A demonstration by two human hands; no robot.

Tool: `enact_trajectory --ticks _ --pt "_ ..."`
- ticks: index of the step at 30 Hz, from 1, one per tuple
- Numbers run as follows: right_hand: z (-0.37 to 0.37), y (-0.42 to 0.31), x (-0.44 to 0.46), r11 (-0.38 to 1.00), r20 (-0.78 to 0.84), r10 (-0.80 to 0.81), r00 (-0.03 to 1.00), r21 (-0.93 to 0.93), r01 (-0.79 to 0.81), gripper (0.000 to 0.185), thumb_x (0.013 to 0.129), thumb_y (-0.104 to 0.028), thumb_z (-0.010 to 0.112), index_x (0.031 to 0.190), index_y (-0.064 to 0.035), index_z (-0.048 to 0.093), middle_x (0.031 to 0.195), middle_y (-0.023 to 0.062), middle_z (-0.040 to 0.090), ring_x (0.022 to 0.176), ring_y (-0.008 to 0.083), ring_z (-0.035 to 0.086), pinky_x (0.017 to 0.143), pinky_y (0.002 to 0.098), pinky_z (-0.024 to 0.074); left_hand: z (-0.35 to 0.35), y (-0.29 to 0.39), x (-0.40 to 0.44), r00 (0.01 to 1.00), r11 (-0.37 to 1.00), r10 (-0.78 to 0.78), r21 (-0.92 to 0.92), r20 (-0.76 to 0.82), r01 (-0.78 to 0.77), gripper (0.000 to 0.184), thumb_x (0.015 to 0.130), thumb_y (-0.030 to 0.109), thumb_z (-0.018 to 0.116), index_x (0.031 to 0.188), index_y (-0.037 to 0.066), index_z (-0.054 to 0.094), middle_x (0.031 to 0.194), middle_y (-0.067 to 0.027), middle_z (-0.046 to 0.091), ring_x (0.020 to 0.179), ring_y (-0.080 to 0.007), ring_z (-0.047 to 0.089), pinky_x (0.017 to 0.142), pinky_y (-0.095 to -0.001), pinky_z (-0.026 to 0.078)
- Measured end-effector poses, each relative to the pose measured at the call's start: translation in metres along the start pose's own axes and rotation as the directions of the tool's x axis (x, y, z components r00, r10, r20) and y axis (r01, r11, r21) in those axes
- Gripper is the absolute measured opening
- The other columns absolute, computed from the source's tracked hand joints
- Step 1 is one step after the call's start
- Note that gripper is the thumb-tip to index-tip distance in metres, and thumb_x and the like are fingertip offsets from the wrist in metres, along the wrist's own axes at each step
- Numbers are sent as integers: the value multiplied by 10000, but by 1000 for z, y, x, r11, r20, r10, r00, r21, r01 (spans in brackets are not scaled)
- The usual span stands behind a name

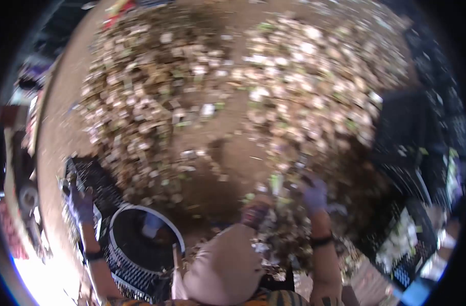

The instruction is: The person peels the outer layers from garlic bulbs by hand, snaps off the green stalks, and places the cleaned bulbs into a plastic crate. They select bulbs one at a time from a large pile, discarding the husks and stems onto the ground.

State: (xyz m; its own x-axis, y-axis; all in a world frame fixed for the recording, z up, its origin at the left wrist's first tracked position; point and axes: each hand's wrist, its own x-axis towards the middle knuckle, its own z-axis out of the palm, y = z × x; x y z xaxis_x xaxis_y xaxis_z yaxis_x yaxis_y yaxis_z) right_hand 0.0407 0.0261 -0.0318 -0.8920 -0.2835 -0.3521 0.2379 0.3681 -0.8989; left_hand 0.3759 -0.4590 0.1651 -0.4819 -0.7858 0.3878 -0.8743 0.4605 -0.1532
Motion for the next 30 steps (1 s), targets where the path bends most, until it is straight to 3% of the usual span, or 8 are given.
enact_trajectory --ticks 2,12,15,18,24,26,28,30 --pt "2 12 14 993 -35 -57 998 -102 54 250 703 -51 643 950 -17 638 932 67 637 838 149 586 787 279 464 29 58 -14 958 536 167 -837 233 110 618 711 -84 593 1287 78 438 1250 -83 484 1024 -159 510 858 -263 441" --pt "51 -3 72 322 217 -458 862 -864 388 282 715 -55 617 995 -86 630 935 153 634 789 285 621 735 323 506 44 366 -105 533 -27 669 -700 517 713 302 760 -50 592 1058 0 587 894 -28 622 765 -85 556 707 -208 453" --pt "33 -16 74 939 -2 -279 960 -208 272 219 785 -64 585 999 -90 623 839 55 650 618 138 581 546 256 492 67 382 -121 508 12 635 -665 582 747 275 770 -32 605 1044 -11 590 853 -23 610 739 -73 533 668 -203 442" --pt "-1 -31 50 914 -108 200 974 377 -146 205 749 -32 601 954 -25 618 796 43 639 576 113 558 513 244 459 81 394 -148 443 88 653 -643 614 761 328 772 -1 639 1089 -5 558 837 -18 585 739 -83 519 679 -220 445" --pt "-15 -28 15 831 71 283 956 480 -282 297 763 -82 590 1039 26 567 797 34 621 596 78 543 499 218 436 70 419 -169 129 -82 943 -162 306 983 595 735 13 679 1268 39 415 983 -54 554 895 -140 528 774 -282 462" --pt "-11 -29 9 870 33 231 972 441 -221 307 778 -123 605 1049 13 560 814 37 615 635 79 551 504 210 435 63 420 -169 183 -91 934 -291 307 952 588 693 20 689 1228 50 446 1049 -118 541 942 -226 559 799 -327 471" --pt "-14 -25 1 870 -33 338 940 391 -299 294 788 -138 612 1042 3 564 836 32 611 661 81 558 499 204 436 65 418 -170 588 147 800 -989 120 2 595 630 105 756 1143 15 468 1148 -187 499 975 -316 562 795 -359 486" --pt "-11 -12 0 859 -92 435 896 340 -382 281 799 -152 619 1034 -7 568 858 27 608 687 82 565 494 199 437 70 419 -170 571 146 810 -989 130 17 622 598 89 758 1149 35 473 1190 -243 446 1000 -388 532 802 -383 479"
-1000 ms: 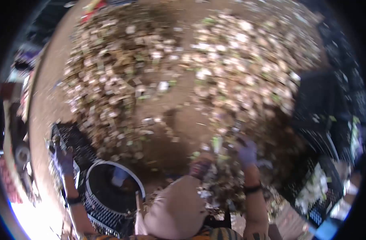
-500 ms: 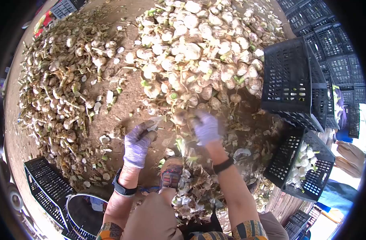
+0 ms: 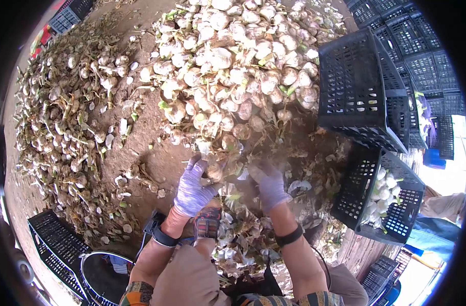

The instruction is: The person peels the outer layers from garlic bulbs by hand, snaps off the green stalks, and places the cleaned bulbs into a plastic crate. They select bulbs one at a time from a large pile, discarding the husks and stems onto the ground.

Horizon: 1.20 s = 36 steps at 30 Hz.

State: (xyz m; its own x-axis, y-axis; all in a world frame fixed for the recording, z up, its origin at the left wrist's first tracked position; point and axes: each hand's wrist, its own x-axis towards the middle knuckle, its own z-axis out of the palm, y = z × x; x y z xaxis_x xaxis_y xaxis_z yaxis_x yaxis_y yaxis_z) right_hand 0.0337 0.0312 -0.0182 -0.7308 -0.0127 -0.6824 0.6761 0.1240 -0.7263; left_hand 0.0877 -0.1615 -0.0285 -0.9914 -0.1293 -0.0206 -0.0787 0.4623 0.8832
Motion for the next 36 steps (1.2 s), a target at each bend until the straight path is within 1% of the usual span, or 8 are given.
enact_trajectory --ticks 7,19,26,27,28,29,32,36 --pt "48 -8 -12 869 92 85 992 480 -119 209 829 -184 566 984 -45 567 636 -27 491 493 58 449 422 196 366 15 1 -10 960 951 274 136 50 -278 508 602 8 657 1088 113 549 1155 -216 444 985 -421 486 811 -445 457" --pt "34 4 -5 995 196 29 980 88 -47 174 800 -161 595 930 -46 596 608 -26 478 422 64 425 361 189 307 13 -12 -16 861 809 469 294 197 -508 478 587 -2 636 1037 143 562 1178 -168 402 1057 -419 449 831 -448 471" --pt "35 5 -10 912 203 68 977 385 -143 359 726 -113 617 1063 -7 555 648 -14 520 420 67 426 361 200 325 15 -5 -18 985 986 167 15 35 -167 418 654 31 622 1060 77 536 1063 -161 522 925 -342 556 792 -397 494" --pt "35 5 -12 919 238 -16 971 386 -80 377 730 -114 616 1083 -2 545 670 -4 539 444 70 448 385 199 348 13 -5 -14 978 758 -168 -617 126 210 468 648 49 631 1099 47 508 1023 -154 546 887 -316 574 772 -375 497" --pt "35 1 -13 921 273 -99 957 390 -16 395 734 -115 614 1102 2 536 691 6 557 468 73 470 410 198 372 10 -2 -11 851 78 -345 -892 395 445 523 643 66 639 1139 16 481 982 -147 570 849 -289 592 751 -352 500" --pt "29 -7 -19 965 294 -75 953 262 -4 327 728 -65 629 1035 -3 536 775 65 597 592 109 547 444 202 407 4 4 -9 820 -118 -321 -879 473 461 582 598 47 653 1142 -33 463 960 -126 580 878 -245 589 744 -342 501" --pt "28 4 -15 958 250 -275 928 157 241 381 743 -64 625 1105 -8 520 814 66 620 660 117 582 496 201 454 8 -9 -14 803 -319 -243 -827 544 463 625 620 80 668 1191 -19 435 1006 -134 568 897 -242 583 777 -335 495" --pt "26 1 -14 974 287 -134 948 215 73 376 748 -64 637 1108 -5 545 822 60 633 698 120 598 569 224 486 10 2 -12 824 -118 -296 -874 484 472 657 644 123 685 1222 -13 403 1028 -122 557 910 -222 572 778 -325 494"
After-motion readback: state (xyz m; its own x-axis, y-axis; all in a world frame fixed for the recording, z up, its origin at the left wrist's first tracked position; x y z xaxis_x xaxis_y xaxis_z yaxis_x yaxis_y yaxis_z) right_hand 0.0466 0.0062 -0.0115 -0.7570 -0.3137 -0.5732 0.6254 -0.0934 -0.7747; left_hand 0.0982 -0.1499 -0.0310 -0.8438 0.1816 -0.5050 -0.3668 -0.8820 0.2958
